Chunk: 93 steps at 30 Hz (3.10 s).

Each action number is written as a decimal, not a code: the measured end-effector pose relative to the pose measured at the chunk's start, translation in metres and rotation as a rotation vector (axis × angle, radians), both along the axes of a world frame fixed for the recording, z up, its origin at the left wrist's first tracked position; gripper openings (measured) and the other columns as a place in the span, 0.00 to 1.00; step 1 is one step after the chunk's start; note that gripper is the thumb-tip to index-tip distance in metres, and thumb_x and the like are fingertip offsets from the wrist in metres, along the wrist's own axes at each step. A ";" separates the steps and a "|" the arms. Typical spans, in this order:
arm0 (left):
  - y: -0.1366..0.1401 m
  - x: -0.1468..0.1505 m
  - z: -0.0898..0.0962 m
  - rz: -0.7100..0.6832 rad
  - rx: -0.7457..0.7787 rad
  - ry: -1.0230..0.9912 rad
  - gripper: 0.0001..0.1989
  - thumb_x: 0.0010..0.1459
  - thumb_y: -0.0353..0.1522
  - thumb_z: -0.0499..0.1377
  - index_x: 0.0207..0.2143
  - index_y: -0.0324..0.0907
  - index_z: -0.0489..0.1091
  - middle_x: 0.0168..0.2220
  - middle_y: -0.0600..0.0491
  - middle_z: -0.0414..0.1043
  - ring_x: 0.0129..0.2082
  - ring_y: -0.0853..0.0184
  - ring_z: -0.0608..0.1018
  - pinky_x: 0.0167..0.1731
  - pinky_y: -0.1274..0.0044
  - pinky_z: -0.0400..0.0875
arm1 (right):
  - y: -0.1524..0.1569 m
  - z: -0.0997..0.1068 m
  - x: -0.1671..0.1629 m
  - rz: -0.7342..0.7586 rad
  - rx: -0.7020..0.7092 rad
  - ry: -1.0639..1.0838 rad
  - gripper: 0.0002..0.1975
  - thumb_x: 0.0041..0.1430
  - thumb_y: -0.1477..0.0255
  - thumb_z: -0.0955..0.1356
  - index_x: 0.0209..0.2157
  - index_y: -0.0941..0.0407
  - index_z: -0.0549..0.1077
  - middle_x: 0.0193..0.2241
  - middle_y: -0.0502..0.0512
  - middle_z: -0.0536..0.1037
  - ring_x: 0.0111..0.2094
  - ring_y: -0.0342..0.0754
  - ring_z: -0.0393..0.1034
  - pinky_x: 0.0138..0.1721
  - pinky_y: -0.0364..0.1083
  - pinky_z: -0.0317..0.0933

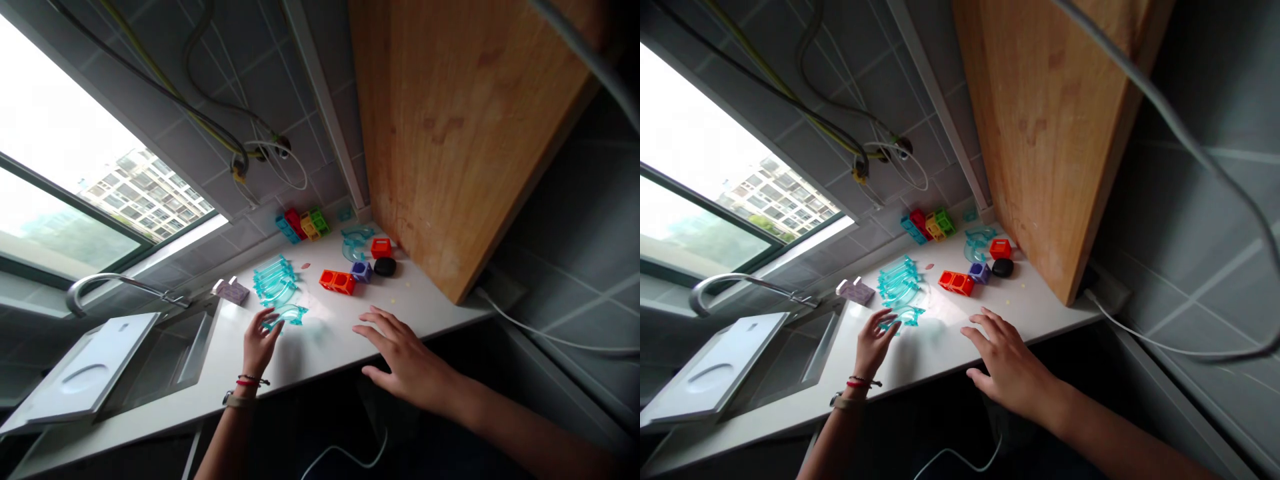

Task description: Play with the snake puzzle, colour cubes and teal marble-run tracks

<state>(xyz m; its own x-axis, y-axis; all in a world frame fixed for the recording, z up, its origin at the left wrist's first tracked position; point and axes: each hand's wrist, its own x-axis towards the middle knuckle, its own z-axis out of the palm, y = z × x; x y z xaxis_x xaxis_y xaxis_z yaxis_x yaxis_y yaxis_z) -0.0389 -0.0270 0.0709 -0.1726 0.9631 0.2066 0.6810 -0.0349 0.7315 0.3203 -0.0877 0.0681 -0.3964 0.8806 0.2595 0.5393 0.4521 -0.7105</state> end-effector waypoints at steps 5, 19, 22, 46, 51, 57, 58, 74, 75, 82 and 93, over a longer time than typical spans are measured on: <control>0.027 -0.031 -0.029 0.088 0.083 0.114 0.24 0.56 0.47 0.67 0.49 0.43 0.72 0.45 0.43 0.81 0.48 0.53 0.82 0.39 0.69 0.74 | 0.005 -0.022 0.001 -0.044 -0.008 -0.126 0.27 0.60 0.73 0.69 0.61 0.53 0.72 0.65 0.62 0.69 0.72 0.64 0.51 0.70 0.63 0.53; 0.029 -0.031 -0.046 0.232 0.481 0.274 0.30 0.55 0.47 0.68 0.53 0.41 0.66 0.51 0.43 0.70 0.48 0.54 0.75 0.46 0.64 0.73 | 0.013 -0.041 0.004 -0.066 0.026 -0.346 0.24 0.64 0.70 0.69 0.60 0.56 0.73 0.69 0.65 0.65 0.73 0.67 0.49 0.70 0.65 0.52; 0.022 -0.027 -0.048 0.196 0.500 0.283 0.15 0.60 0.43 0.64 0.41 0.42 0.69 0.37 0.49 0.71 0.37 0.60 0.74 0.41 0.68 0.71 | 0.013 -0.041 0.005 -0.065 0.032 -0.368 0.24 0.65 0.68 0.69 0.61 0.57 0.73 0.69 0.65 0.65 0.73 0.66 0.49 0.70 0.66 0.53; 0.026 -0.026 -0.060 -0.218 0.383 0.108 0.21 0.67 0.38 0.56 0.20 0.44 0.63 0.19 0.58 0.60 0.19 0.71 0.62 0.23 0.78 0.60 | 0.132 0.096 -0.025 -0.136 -0.113 -0.441 0.15 0.66 0.68 0.69 0.51 0.56 0.80 0.48 0.60 0.83 0.49 0.56 0.78 0.54 0.50 0.67; 0.026 -0.024 -0.060 -0.240 0.354 0.104 0.22 0.68 0.38 0.55 0.20 0.44 0.64 0.19 0.57 0.62 0.19 0.71 0.64 0.24 0.78 0.60 | 0.142 0.073 -0.090 -0.164 -0.141 -0.533 0.20 0.64 0.66 0.71 0.56 0.56 0.75 0.53 0.63 0.79 0.53 0.59 0.75 0.54 0.51 0.65; 0.020 -0.023 -0.057 -0.284 0.292 0.069 0.21 0.68 0.38 0.56 0.20 0.44 0.65 0.20 0.57 0.64 0.19 0.71 0.65 0.24 0.77 0.58 | 0.132 0.043 -0.116 -0.230 -0.157 -0.478 0.18 0.61 0.68 0.71 0.52 0.57 0.76 0.51 0.64 0.75 0.46 0.59 0.77 0.50 0.52 0.66; 0.019 -0.022 -0.056 -0.291 0.277 0.055 0.21 0.68 0.38 0.56 0.20 0.44 0.66 0.20 0.56 0.65 0.19 0.71 0.65 0.24 0.77 0.59 | 0.128 0.041 -0.114 -0.222 -0.158 -0.445 0.17 0.60 0.67 0.71 0.50 0.57 0.77 0.49 0.63 0.75 0.46 0.59 0.77 0.51 0.52 0.66; 0.007 0.067 -0.057 -0.391 0.035 -0.239 0.30 0.55 0.50 0.68 0.55 0.45 0.72 0.52 0.45 0.80 0.43 0.56 0.83 0.46 0.66 0.78 | 0.077 -0.007 -0.079 -0.105 -0.174 0.299 0.22 0.54 0.63 0.76 0.50 0.53 0.74 0.41 0.57 0.79 0.40 0.54 0.75 0.43 0.52 0.73; 0.007 0.066 -0.059 -0.396 0.031 -0.236 0.28 0.55 0.49 0.69 0.53 0.46 0.74 0.51 0.45 0.81 0.44 0.54 0.83 0.47 0.65 0.77 | 0.075 -0.011 -0.080 -0.096 -0.179 0.326 0.23 0.54 0.63 0.76 0.50 0.52 0.74 0.41 0.56 0.79 0.40 0.54 0.76 0.42 0.52 0.74; 0.004 0.062 -0.067 -0.437 0.046 -0.240 0.30 0.58 0.44 0.66 0.61 0.47 0.69 0.56 0.46 0.78 0.53 0.54 0.81 0.54 0.65 0.74 | 0.068 -0.029 -0.079 -0.029 -0.213 0.421 0.24 0.54 0.68 0.74 0.52 0.51 0.71 0.49 0.59 0.77 0.47 0.57 0.77 0.49 0.55 0.73; -0.012 0.058 -0.059 -0.432 0.085 -0.304 0.21 0.58 0.40 0.65 0.52 0.43 0.74 0.47 0.45 0.81 0.44 0.55 0.83 0.47 0.67 0.76 | 0.055 -0.047 -0.077 -0.051 -0.125 0.321 0.37 0.47 0.82 0.66 0.61 0.50 0.69 0.57 0.60 0.75 0.48 0.56 0.78 0.50 0.56 0.73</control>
<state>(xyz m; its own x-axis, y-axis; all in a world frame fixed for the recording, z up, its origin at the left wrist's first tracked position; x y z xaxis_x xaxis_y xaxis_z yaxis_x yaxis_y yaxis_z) 0.0186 -0.0385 0.0123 0.1716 0.9416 0.2896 0.3495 -0.3330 0.8758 0.2435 -0.0323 0.0214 -0.2670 0.9301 0.2522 0.2991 0.3288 -0.8958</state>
